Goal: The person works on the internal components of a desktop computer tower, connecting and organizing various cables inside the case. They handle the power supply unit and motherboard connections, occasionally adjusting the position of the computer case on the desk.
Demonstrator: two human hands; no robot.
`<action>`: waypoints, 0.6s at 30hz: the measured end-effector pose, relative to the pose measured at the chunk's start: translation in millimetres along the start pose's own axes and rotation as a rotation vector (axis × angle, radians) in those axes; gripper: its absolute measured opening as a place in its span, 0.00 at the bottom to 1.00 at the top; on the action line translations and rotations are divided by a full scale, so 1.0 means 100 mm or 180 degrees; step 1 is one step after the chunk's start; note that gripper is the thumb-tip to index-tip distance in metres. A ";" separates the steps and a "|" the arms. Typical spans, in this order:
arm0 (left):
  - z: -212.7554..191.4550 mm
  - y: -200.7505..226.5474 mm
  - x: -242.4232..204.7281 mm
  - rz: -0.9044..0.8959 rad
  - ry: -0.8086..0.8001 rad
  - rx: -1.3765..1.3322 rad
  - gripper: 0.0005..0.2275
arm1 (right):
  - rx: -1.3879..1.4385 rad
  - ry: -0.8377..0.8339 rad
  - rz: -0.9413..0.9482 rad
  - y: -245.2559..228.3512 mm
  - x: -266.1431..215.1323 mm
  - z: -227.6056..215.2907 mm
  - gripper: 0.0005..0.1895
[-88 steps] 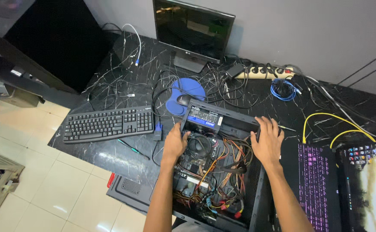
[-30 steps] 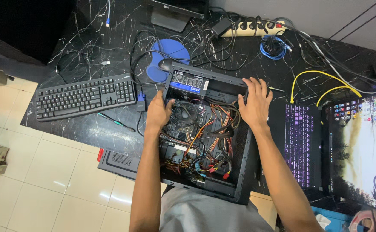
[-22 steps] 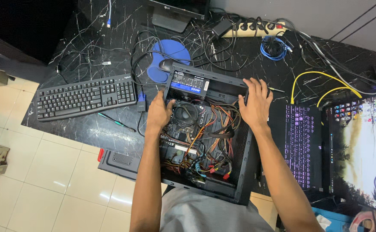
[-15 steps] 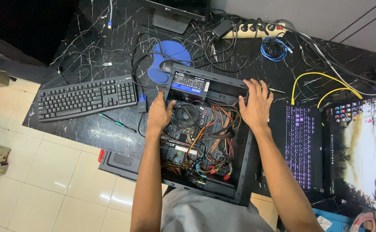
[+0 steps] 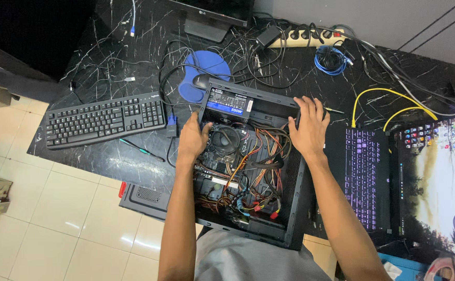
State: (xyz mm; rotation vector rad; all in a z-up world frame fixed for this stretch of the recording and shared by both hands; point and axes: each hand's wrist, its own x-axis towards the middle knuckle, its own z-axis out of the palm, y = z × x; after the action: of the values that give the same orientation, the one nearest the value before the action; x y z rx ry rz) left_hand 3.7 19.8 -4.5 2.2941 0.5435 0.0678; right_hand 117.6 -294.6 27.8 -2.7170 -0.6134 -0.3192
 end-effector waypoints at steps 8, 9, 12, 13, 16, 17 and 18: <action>-0.01 0.03 0.00 0.0039 0.0043 -0.0043 0.23 | 0.0006 0.0001 0.0028 0.01 -0.01 0.02 0.26; -0.01 0.01 0.00 0.0043 0.0049 -0.0033 0.23 | 0.0016 0.0006 0.0021 0.01 -0.01 0.02 0.26; -0.07 0.09 -0.03 0.0026 0.0009 -0.0069 0.23 | 0.0020 -0.0009 0.0032 -0.01 0.00 0.00 0.26; -0.07 0.09 -0.04 0.0031 0.0009 -0.0068 0.23 | 0.0020 -0.0006 0.0034 -0.01 0.00 0.00 0.26; -0.07 0.10 -0.04 0.0015 0.0016 -0.0089 0.23 | 0.0029 -0.0011 0.0066 0.00 -0.01 0.02 0.26; -0.06 0.10 -0.04 0.0002 0.0014 -0.0042 0.23 | 0.0015 0.0002 0.0050 0.01 -0.01 0.03 0.26; -0.06 0.10 -0.04 -0.0012 0.0011 0.0005 0.23 | 0.0001 0.0015 0.0035 0.02 -0.01 0.05 0.26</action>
State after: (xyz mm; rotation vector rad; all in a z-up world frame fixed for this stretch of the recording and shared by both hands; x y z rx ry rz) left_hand 2.2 15.8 6.9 2.2948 0.5497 0.0696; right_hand 118.0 -294.9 22.6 -2.7175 -0.5971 -0.3227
